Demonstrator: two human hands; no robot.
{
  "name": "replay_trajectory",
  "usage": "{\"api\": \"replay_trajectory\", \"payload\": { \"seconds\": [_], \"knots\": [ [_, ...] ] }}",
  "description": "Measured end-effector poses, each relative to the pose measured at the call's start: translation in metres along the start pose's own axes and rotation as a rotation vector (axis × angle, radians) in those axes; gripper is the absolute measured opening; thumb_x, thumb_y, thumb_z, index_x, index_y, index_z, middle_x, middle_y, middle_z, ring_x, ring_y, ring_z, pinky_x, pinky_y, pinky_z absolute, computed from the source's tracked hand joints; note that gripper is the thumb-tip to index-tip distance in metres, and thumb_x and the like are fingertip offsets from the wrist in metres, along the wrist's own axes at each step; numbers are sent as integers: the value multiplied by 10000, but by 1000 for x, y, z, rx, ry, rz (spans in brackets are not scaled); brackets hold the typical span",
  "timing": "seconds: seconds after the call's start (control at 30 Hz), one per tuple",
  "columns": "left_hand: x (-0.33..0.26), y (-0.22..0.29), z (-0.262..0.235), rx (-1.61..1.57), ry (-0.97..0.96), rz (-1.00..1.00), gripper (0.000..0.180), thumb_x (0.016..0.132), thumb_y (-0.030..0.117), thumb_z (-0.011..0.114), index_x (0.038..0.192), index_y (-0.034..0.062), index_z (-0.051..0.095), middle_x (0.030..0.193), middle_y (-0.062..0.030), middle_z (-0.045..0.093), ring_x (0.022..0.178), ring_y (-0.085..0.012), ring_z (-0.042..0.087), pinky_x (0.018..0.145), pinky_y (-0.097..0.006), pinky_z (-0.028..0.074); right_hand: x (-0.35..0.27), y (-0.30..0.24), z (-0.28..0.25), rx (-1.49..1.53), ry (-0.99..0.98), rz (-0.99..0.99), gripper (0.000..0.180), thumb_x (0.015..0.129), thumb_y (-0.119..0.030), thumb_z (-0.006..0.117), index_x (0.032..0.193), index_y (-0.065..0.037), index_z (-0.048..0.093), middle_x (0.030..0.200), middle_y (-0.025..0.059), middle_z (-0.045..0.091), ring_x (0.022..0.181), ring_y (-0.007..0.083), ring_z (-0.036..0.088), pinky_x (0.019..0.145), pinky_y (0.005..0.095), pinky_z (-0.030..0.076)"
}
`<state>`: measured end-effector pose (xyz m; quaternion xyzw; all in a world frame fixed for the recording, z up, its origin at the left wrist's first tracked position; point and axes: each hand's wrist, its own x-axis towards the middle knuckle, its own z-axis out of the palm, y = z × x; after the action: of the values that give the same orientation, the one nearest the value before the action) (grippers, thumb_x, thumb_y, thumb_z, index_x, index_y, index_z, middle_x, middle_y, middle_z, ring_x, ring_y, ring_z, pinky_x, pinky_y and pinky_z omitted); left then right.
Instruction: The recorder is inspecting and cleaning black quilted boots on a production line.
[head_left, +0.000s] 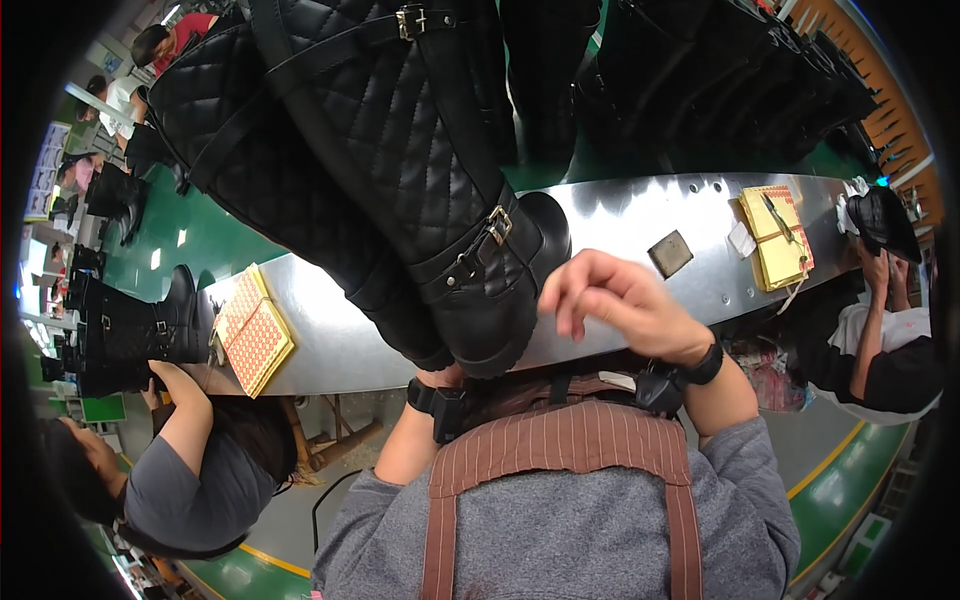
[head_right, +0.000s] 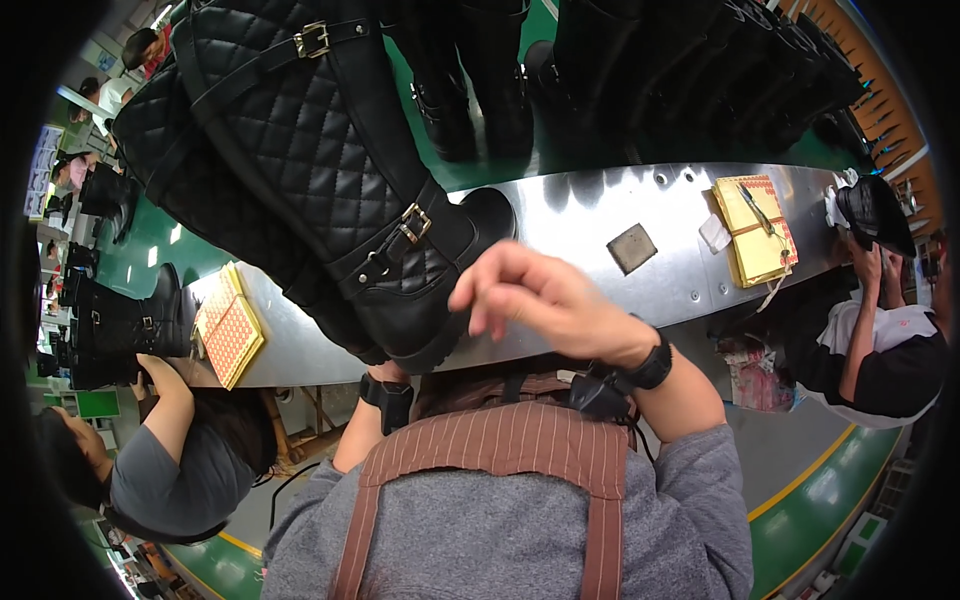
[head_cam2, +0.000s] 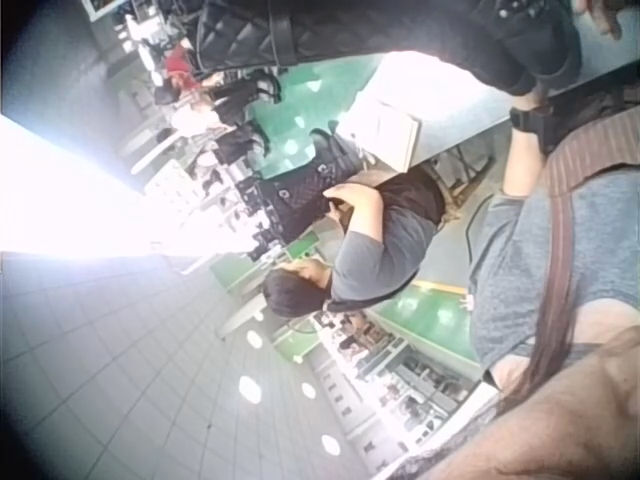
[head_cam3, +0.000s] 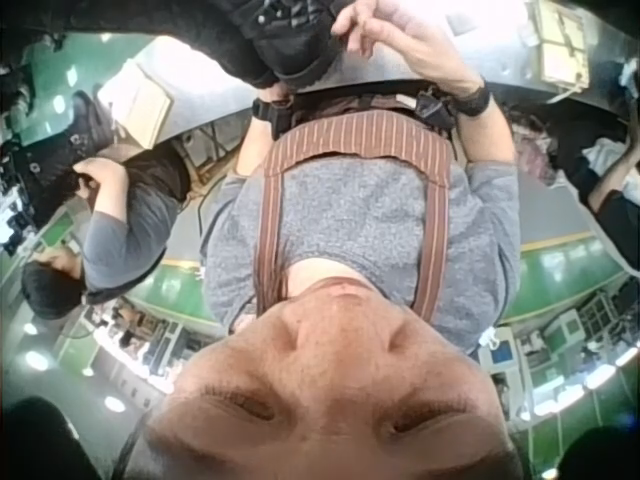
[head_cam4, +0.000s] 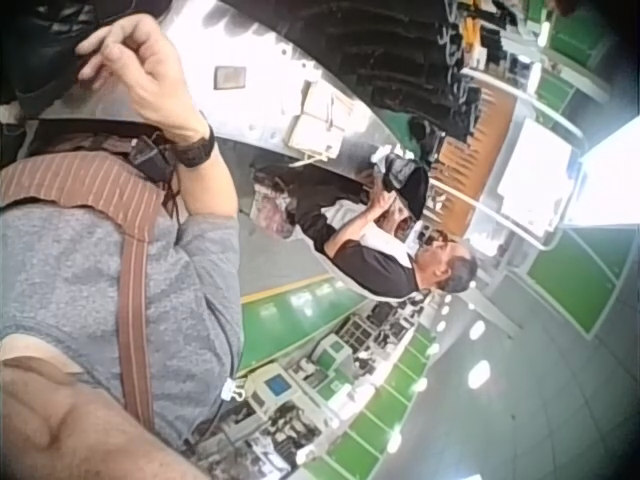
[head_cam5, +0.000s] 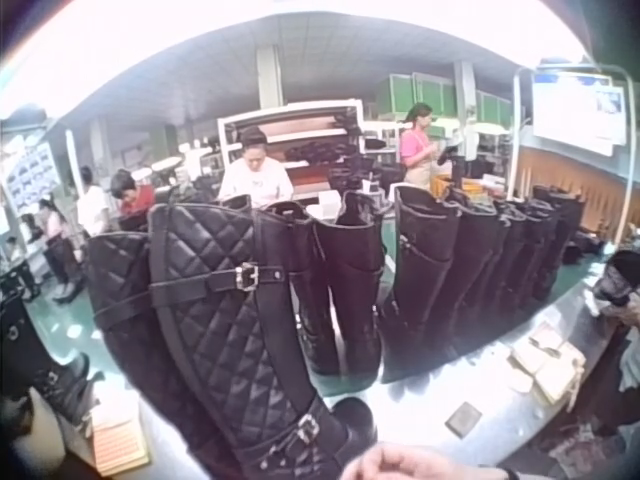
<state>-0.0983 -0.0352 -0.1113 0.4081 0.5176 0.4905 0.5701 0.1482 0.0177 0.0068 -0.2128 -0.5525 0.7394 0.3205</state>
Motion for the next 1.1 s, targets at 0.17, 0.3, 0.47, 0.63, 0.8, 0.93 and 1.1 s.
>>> {"api": "replay_trajectory", "payload": {
  "seconds": [0.17, 0.3, 0.47, 0.63, 0.8, 0.93, 1.1],
  "knots": [
    [2, 0, 2, 14, 5, 13, 524, 1029, 366, 472, 1429, 29, 449, 1435, -140, 510, 1287, -290, 518, 1125, -417, 393, -3, -1, -23, -123, 261, -75, 120, 959, -10, 596, 1022, -40, 499, 1003, 127, 687, 868, 164, 691, 799, 305, 564],
    [1, 1, 2, 33, 6, 18, 527, 1030, 372, 468, 1430, 30, 447, 1437, -139, 509, 1290, -291, 516, 1128, -418, 390, 2, 14, -7, -763, 250, -391, 276, 845, -37, 760, 1086, -23, 625, 983, 51, 684, 830, 124, 677, 729, 257, 536],
    [0, 2, -1, 65, 10, 22, 531, 1032, 378, 462, 1432, 31, 445, 1439, -137, 508, 1293, -291, 513, 1132, -419, 387, 21, 29, 15, -316, 350, -133, 294, 805, -198, 824, 1014, -35, 696, 952, 6, 619, 718, 63, 558, 685, 213, 479],
    [-1, 3, -1, 90, 15, 20, 535, 1033, 385, 456, 1434, 31, 443, 1441, -136, 507, 1297, -291, 510, 1135, -420, 383, 31, 27, 10, -249, 317, 15, 296, 806, -194, 819, 1021, -33, 695, 882, -4, 621, 733, 55, 575, 695, 202, 482],
    [0, 4, -2, 109, 9, 20, 539, 1035, 392, 450, 1436, 32, 441, 1443, -135, 506, 1300, -291, 508, 1138, -421, 380, 25, 26, 9, -321, 304, -4, 330, 798, -194, 822, 1061, -44, 691, 905, 4, 633, 755, 64, 599, 720, 207, 491],
    [1, 4, 0, 134, 19, 29, 543, 1036, 397, 446, 1438, 32, 440, 1445, -134, 505, 1303, -292, 506, 1141, -422, 377, 33, 26, -4, -503, 420, -98, 477, 814, -221, 800, 1221, -55, 613, 1084, 38, 615, 969, 111, 585, 832, 279, 502],
    [-6, 6, -4, 159, 20, 51, 547, 1038, 404, 440, 1440, 33, 438, 1447, -132, 504, 1307, -292, 503, 1145, -423, 374, 77, 34, -34, -624, 317, -108, 797, 844, -449, 755, 1414, 17, 450, 1362, 185, 524, 1277, 268, 505, 1049, 389, 413]
  ]
}}
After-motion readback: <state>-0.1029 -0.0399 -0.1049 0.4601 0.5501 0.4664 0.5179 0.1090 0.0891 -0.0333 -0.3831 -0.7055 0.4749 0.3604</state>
